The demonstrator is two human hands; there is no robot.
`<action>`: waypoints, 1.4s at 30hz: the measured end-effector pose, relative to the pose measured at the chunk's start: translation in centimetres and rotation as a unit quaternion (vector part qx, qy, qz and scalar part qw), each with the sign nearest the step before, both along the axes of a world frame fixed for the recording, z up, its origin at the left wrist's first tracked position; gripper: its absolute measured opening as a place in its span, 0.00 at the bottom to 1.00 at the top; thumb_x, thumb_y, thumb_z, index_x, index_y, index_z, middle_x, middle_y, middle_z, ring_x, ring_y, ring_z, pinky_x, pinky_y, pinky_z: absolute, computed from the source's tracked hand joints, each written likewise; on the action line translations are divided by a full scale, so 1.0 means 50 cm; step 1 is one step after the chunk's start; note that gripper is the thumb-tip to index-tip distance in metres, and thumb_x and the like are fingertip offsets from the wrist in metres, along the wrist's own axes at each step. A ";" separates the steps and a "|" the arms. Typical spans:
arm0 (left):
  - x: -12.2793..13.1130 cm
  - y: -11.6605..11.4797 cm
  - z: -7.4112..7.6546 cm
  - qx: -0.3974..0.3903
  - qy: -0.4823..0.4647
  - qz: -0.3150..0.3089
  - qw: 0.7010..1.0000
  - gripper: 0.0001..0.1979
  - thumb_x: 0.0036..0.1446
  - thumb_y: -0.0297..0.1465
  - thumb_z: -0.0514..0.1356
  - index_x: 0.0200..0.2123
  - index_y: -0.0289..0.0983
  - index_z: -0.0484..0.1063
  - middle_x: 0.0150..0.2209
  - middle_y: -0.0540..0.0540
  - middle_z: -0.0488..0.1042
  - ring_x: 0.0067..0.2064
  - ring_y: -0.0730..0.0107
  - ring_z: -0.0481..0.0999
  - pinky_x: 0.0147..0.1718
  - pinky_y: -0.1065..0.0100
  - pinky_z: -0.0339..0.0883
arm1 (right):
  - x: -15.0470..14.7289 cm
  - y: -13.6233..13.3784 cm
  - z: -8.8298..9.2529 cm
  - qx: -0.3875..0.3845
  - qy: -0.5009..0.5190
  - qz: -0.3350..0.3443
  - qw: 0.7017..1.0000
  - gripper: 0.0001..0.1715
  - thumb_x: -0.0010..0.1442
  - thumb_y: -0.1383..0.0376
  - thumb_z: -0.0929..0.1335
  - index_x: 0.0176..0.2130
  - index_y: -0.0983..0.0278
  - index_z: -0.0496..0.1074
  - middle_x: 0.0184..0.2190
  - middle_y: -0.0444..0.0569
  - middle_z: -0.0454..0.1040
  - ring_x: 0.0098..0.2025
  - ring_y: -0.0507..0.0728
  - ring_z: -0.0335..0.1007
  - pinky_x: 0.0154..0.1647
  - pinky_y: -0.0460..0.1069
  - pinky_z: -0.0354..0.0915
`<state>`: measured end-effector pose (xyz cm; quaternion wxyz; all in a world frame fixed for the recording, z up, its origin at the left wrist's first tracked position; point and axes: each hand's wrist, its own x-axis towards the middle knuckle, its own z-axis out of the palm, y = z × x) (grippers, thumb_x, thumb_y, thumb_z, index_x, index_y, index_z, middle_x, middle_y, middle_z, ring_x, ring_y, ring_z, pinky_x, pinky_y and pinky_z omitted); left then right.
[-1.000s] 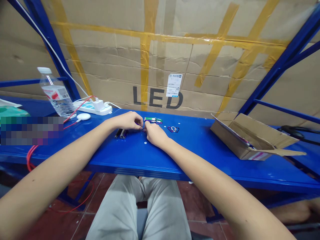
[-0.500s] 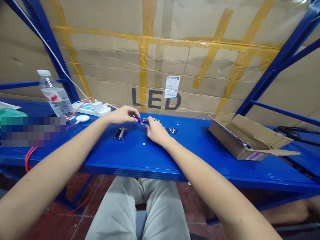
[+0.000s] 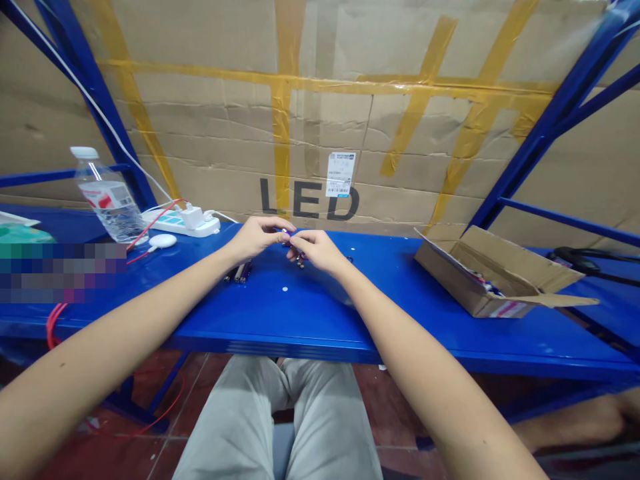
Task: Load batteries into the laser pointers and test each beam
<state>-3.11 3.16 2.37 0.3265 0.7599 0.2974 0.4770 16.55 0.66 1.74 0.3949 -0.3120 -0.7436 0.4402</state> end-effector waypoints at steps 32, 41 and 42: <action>0.006 0.006 -0.008 -0.271 -0.243 -0.145 0.920 0.42 0.57 0.61 0.45 0.51 0.32 0.75 0.58 0.30 0.72 0.63 0.41 0.67 0.60 0.47 0.62 | 0.013 -0.011 0.015 -0.008 -0.174 0.019 0.985 0.08 0.67 0.66 0.61 0.39 0.66 0.68 0.21 0.38 0.61 0.15 0.48 0.62 0.17 0.43 0.60; 0.008 0.003 -0.004 -0.285 -0.246 -0.148 0.915 0.41 0.58 0.61 0.44 0.50 0.31 0.75 0.57 0.29 0.73 0.63 0.41 0.67 0.59 0.46 0.62 | 0.010 -0.009 0.013 -0.003 -0.192 0.017 0.981 0.09 0.68 0.68 0.58 0.38 0.65 0.66 0.23 0.39 0.61 0.15 0.49 0.62 0.17 0.45 0.60; 0.009 0.002 -0.004 -0.285 -0.247 -0.149 0.914 0.41 0.58 0.60 0.44 0.50 0.31 0.75 0.57 0.29 0.73 0.62 0.41 0.68 0.59 0.46 0.62 | 0.010 -0.008 0.012 -0.002 -0.192 0.018 0.981 0.09 0.67 0.68 0.58 0.38 0.65 0.66 0.23 0.39 0.61 0.15 0.48 0.62 0.17 0.45 0.60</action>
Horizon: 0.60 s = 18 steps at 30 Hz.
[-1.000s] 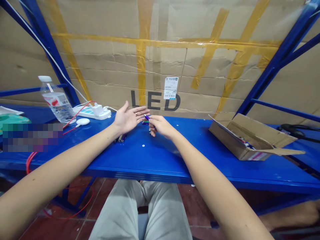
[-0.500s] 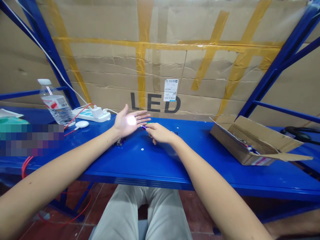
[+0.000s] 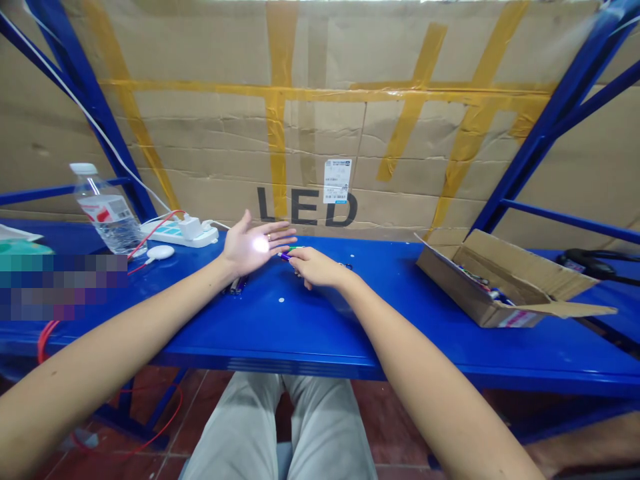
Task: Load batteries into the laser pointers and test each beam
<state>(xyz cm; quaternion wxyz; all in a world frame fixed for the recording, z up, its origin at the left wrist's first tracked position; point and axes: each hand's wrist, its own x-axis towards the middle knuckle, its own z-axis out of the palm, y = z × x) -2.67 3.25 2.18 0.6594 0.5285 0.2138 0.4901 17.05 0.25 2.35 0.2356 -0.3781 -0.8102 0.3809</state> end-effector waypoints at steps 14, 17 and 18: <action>0.002 -0.001 0.000 0.021 0.026 -0.005 0.999 0.42 0.58 0.61 0.43 0.50 0.32 0.76 0.57 0.30 0.73 0.63 0.42 0.67 0.59 0.46 0.62 | 0.003 0.005 -0.005 -0.012 0.030 0.008 0.999 0.08 0.67 0.67 0.61 0.39 0.66 0.67 0.21 0.38 0.61 0.15 0.47 0.61 0.16 0.43 0.58; 0.002 -0.001 -0.001 0.020 0.024 -0.006 0.999 0.42 0.58 0.60 0.43 0.51 0.32 0.76 0.57 0.30 0.73 0.63 0.42 0.67 0.59 0.45 0.62 | 0.004 0.002 0.000 -0.022 0.028 0.000 0.999 0.09 0.67 0.66 0.61 0.40 0.66 0.69 0.20 0.38 0.62 0.15 0.48 0.61 0.16 0.43 0.59; 0.002 -0.001 -0.002 0.018 0.022 -0.009 1.000 0.42 0.58 0.60 0.43 0.51 0.32 0.76 0.57 0.30 0.73 0.63 0.42 0.68 0.59 0.45 0.62 | 0.004 0.000 0.002 -0.020 0.022 -0.002 1.000 0.09 0.67 0.66 0.61 0.40 0.66 0.70 0.20 0.38 0.62 0.15 0.48 0.62 0.16 0.44 0.59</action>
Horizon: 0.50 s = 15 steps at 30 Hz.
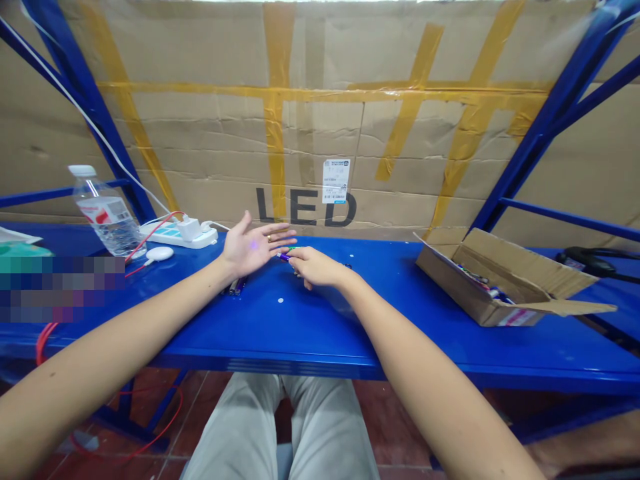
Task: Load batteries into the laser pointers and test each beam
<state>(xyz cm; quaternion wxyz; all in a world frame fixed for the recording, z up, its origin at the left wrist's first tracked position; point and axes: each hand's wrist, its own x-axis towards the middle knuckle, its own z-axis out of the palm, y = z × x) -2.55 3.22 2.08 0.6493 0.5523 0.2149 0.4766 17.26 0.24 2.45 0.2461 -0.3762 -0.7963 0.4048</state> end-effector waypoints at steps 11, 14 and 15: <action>-0.006 -0.004 0.003 0.003 -0.005 0.003 1.000 0.40 0.58 0.60 0.45 0.51 0.32 0.75 0.57 0.30 0.73 0.63 0.41 0.67 0.59 0.45 0.62 | 0.000 0.002 -0.003 -0.009 0.013 0.009 1.000 0.09 0.66 0.64 0.63 0.41 0.66 0.71 0.20 0.38 0.61 0.16 0.49 0.62 0.17 0.45 0.60; -0.007 -0.005 0.005 0.004 -0.004 0.005 1.000 0.40 0.58 0.60 0.45 0.51 0.32 0.75 0.57 0.30 0.73 0.63 0.42 0.66 0.59 0.46 0.62 | 0.000 0.005 -0.006 -0.009 0.014 0.013 1.000 0.09 0.66 0.64 0.62 0.41 0.66 0.70 0.20 0.38 0.61 0.16 0.48 0.61 0.17 0.44 0.60; -0.006 -0.006 0.005 0.003 -0.005 0.004 1.000 0.40 0.58 0.60 0.45 0.51 0.32 0.75 0.57 0.30 0.73 0.63 0.42 0.66 0.59 0.46 0.62 | 0.000 0.005 -0.006 -0.008 0.011 0.012 1.000 0.09 0.67 0.65 0.62 0.41 0.66 0.69 0.20 0.38 0.61 0.16 0.48 0.61 0.17 0.45 0.60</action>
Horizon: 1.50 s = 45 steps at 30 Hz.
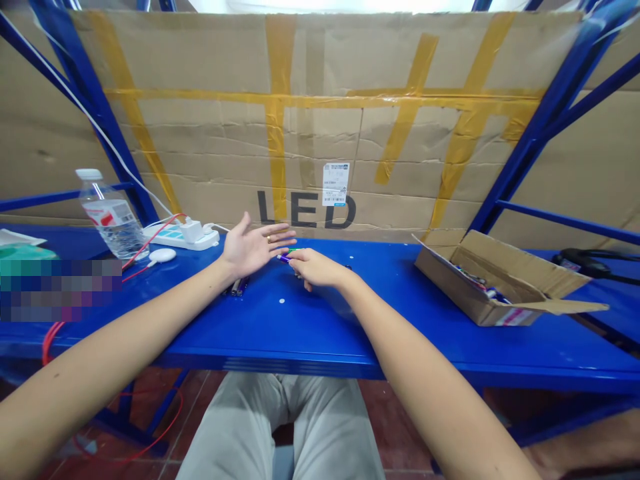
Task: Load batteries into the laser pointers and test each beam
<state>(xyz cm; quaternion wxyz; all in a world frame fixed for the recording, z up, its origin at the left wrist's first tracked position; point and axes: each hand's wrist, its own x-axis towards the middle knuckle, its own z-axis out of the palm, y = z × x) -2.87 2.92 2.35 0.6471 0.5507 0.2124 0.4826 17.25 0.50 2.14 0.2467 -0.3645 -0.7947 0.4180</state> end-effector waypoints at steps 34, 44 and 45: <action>0.007 -0.004 0.001 -0.040 -0.014 -0.021 0.999 0.41 0.62 0.57 0.42 0.54 0.27 0.72 0.54 0.28 0.74 0.61 0.44 0.70 0.61 0.47 0.60 | 0.002 0.001 0.009 0.042 -0.047 -0.068 0.996 0.16 0.64 0.66 0.65 0.47 0.67 0.78 0.21 0.41 0.71 0.15 0.47 0.62 0.16 0.44 0.60; 0.005 -0.003 0.000 -0.023 0.004 -0.020 1.000 0.41 0.61 0.58 0.42 0.52 0.29 0.74 0.54 0.30 0.75 0.61 0.44 0.70 0.59 0.47 0.61 | 0.011 0.013 0.004 0.076 -0.050 -0.080 0.993 0.17 0.61 0.63 0.66 0.45 0.67 0.79 0.21 0.42 0.71 0.16 0.48 0.61 0.18 0.44 0.59; 0.005 -0.003 0.000 -0.022 0.005 -0.021 1.000 0.41 0.61 0.58 0.42 0.52 0.29 0.74 0.54 0.30 0.75 0.61 0.44 0.70 0.59 0.47 0.61 | 0.012 0.014 0.004 0.079 -0.049 -0.081 0.992 0.17 0.61 0.63 0.66 0.45 0.67 0.79 0.21 0.42 0.71 0.16 0.48 0.60 0.18 0.44 0.59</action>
